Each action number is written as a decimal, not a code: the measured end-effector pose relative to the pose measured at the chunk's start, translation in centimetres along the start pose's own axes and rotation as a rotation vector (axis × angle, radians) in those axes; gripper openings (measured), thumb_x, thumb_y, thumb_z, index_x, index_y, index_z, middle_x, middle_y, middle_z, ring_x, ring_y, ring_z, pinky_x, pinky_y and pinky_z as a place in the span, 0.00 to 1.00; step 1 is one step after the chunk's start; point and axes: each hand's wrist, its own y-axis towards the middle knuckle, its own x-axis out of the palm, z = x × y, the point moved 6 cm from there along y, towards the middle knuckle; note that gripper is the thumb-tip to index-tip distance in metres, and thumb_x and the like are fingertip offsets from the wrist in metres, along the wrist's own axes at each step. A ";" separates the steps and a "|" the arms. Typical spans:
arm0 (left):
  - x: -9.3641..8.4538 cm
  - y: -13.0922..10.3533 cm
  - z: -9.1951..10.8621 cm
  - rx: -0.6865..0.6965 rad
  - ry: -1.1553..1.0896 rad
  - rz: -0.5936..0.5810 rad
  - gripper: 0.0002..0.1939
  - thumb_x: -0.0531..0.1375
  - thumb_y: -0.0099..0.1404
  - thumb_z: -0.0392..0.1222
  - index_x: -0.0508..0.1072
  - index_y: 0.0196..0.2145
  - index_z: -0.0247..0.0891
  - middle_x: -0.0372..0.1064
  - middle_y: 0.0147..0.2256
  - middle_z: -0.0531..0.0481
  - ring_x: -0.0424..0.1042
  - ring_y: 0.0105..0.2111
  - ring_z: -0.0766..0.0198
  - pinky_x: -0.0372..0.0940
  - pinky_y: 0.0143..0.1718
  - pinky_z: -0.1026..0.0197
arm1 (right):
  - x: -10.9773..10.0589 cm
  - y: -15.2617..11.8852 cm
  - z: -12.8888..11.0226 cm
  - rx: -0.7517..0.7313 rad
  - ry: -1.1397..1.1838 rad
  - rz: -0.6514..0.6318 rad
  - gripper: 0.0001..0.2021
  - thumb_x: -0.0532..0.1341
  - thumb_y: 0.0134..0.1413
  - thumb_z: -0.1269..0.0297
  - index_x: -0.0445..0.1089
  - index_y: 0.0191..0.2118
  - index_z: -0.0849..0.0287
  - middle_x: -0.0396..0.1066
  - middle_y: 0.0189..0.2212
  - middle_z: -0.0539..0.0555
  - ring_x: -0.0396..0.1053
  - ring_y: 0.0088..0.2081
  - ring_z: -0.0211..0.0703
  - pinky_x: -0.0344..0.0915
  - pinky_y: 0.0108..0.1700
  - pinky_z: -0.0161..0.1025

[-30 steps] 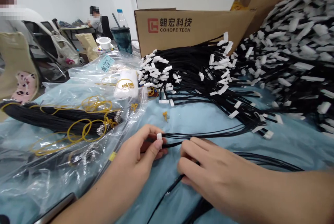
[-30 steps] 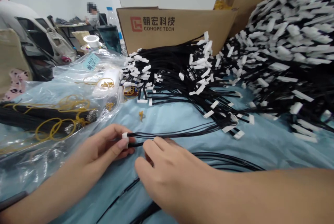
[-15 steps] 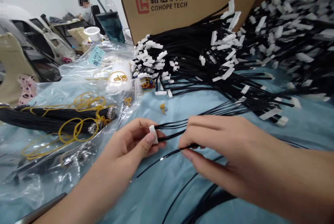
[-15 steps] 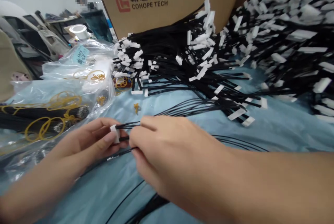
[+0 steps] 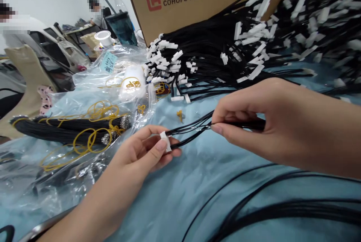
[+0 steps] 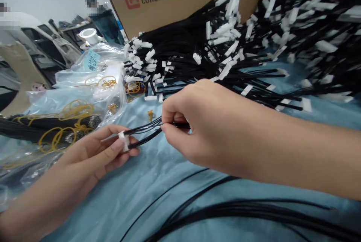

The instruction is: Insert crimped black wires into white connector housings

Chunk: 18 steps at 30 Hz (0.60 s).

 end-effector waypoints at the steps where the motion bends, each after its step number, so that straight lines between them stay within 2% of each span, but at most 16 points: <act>1: 0.0 0.0 0.0 -0.005 0.002 0.004 0.04 0.63 0.60 0.41 0.73 0.35 0.45 0.76 0.29 0.60 0.77 0.33 0.73 0.70 0.34 0.78 | 0.1 0.0 0.0 -0.007 -0.005 -0.002 0.12 0.58 0.51 0.67 0.65 0.19 0.58 0.57 0.13 0.44 0.52 0.17 0.29 0.49 0.17 0.32; 4: 0.0 -0.1 0.1 -0.011 0.016 0.036 0.06 0.64 0.59 0.42 0.73 0.36 0.44 0.77 0.30 0.58 0.77 0.33 0.71 0.70 0.34 0.75 | 0.4 0.0 0.1 -0.012 0.004 -0.031 0.12 0.57 0.51 0.67 0.65 0.18 0.58 0.58 0.13 0.44 0.54 0.17 0.29 0.50 0.17 0.32; 10: -0.2 -0.8 1.1 0.081 0.105 0.124 0.18 0.65 0.54 0.52 0.75 0.40 0.40 0.77 0.28 0.50 0.77 0.36 0.60 0.72 0.40 0.62 | 0.4 0.1 0.1 0.000 -0.001 -0.046 0.13 0.58 0.51 0.66 0.66 0.18 0.58 0.57 0.13 0.44 0.53 0.16 0.29 0.47 0.15 0.32; 14: -0.3 -0.8 1.4 0.108 0.125 0.124 0.19 0.65 0.54 0.53 0.75 0.40 0.40 0.77 0.27 0.50 0.77 0.37 0.60 0.72 0.41 0.61 | 0.4 0.2 -0.1 -0.031 0.004 -0.045 0.13 0.58 0.50 0.67 0.66 0.17 0.59 0.56 0.12 0.44 0.50 0.15 0.28 0.47 0.15 0.31; 18: -0.3 -0.6 1.0 0.088 0.106 0.098 0.16 0.65 0.55 0.50 0.74 0.39 0.39 0.77 0.28 0.50 0.77 0.35 0.61 0.72 0.38 0.63 | 0.5 0.0 -0.1 -0.057 0.037 -0.039 0.14 0.57 0.52 0.67 0.66 0.17 0.59 0.57 0.12 0.44 0.50 0.16 0.28 0.48 0.16 0.30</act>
